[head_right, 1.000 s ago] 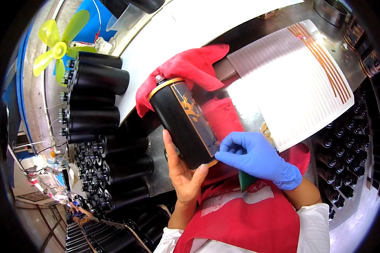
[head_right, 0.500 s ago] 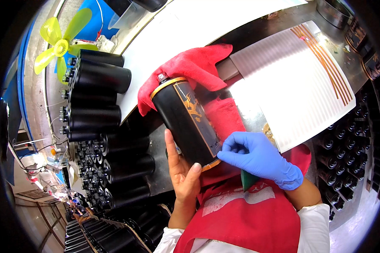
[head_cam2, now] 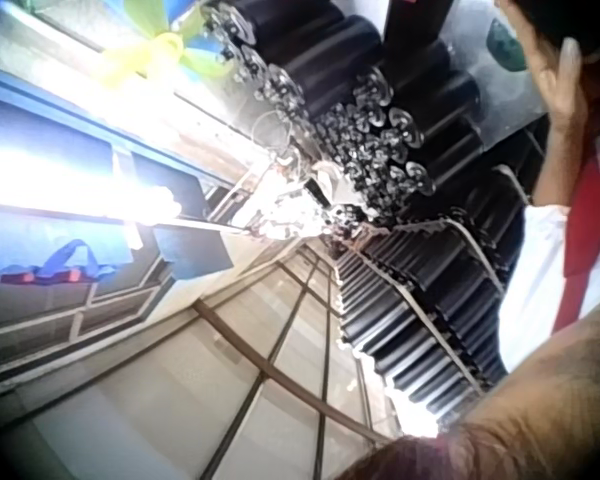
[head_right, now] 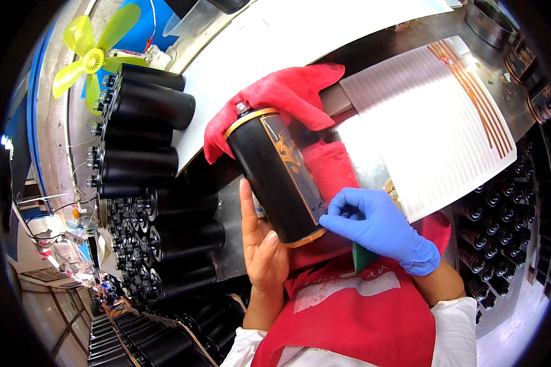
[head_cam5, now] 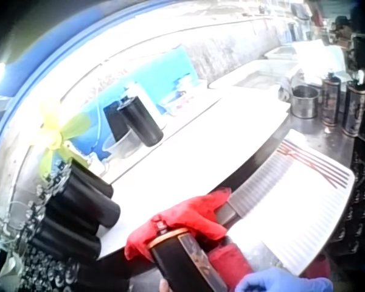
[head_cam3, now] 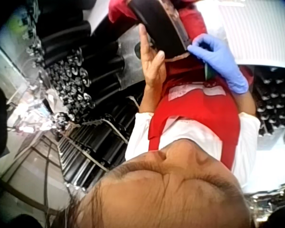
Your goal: The person applies decorative stickers to black cylindrical containers. They pick up a sticker, align it on the container, and smooth it down with a green tool. The person repeats this process for multiple containers, occasionally wiping the surface with a red cloth.
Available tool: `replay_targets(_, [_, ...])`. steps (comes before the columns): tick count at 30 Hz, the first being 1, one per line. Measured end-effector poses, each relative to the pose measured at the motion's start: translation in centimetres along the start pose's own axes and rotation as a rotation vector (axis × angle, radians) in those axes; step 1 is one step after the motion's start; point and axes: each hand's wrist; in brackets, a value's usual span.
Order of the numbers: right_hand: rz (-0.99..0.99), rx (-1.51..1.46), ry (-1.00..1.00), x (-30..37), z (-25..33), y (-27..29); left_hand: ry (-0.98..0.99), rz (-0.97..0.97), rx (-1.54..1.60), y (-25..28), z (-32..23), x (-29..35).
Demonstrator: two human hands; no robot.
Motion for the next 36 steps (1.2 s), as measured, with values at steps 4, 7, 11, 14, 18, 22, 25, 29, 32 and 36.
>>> replay_targets(4, [0.002, -0.014, -0.003, -0.1, 0.0, -0.1, -0.042, 0.027, -0.452, 0.6, 0.2, 0.0])
replay_targets(7, [-0.003, 0.001, 0.006, 0.0, -0.2, -0.1, -0.049, 0.052, -0.442, 0.3, 0.2, 0.0])
replay_targets(11, [-0.003, -0.015, -0.018, -0.1, -0.1, 0.0, -0.041, 0.075, -0.364, 0.9, 0.4, 0.3])
replay_targets(14, [-0.007, -0.011, -0.02, -0.1, -0.2, -0.1, -0.053, 0.087, -0.457, 1.3, 0.5, 0.3])
replay_targets(18, [-0.002, -0.023, -0.009, -0.2, -0.2, 0.1, -0.043, 0.099, -0.498, 1.1, 0.3, 0.2])
replay_targets(22, [0.0, -0.034, -0.032, -0.1, -0.1, -0.1, -0.071, 0.099, -0.454, 1.7, 0.6, 0.1])
replay_targets(25, [-0.007, -0.023, -0.029, -0.1, 0.0, -0.2, -0.06, 0.075, -0.509, 0.8, 0.4, 0.2])
replay_targets(29, [-0.039, -0.016, -0.024, -0.2, -0.1, -0.1, -0.051, 0.003, -0.53, -0.1, 0.5, 0.0])
replay_targets(32, [-0.187, -0.086, -0.066, -0.5, -0.9, 1.7, -0.099, -0.015, -0.594, 0.0, 0.7, -0.2])
replay_targets(36, [-0.386, -0.422, -0.023, 0.7, -1.4, 5.2, -0.111, 0.017, -0.743, 0.4, 0.1, 0.1])
Point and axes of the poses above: each hand's wrist, its own x-axis away from the middle knuckle, its own y-axis out of the back of the hand, z = x × y, and after that the axes turned 12 degrees about y, right-handed
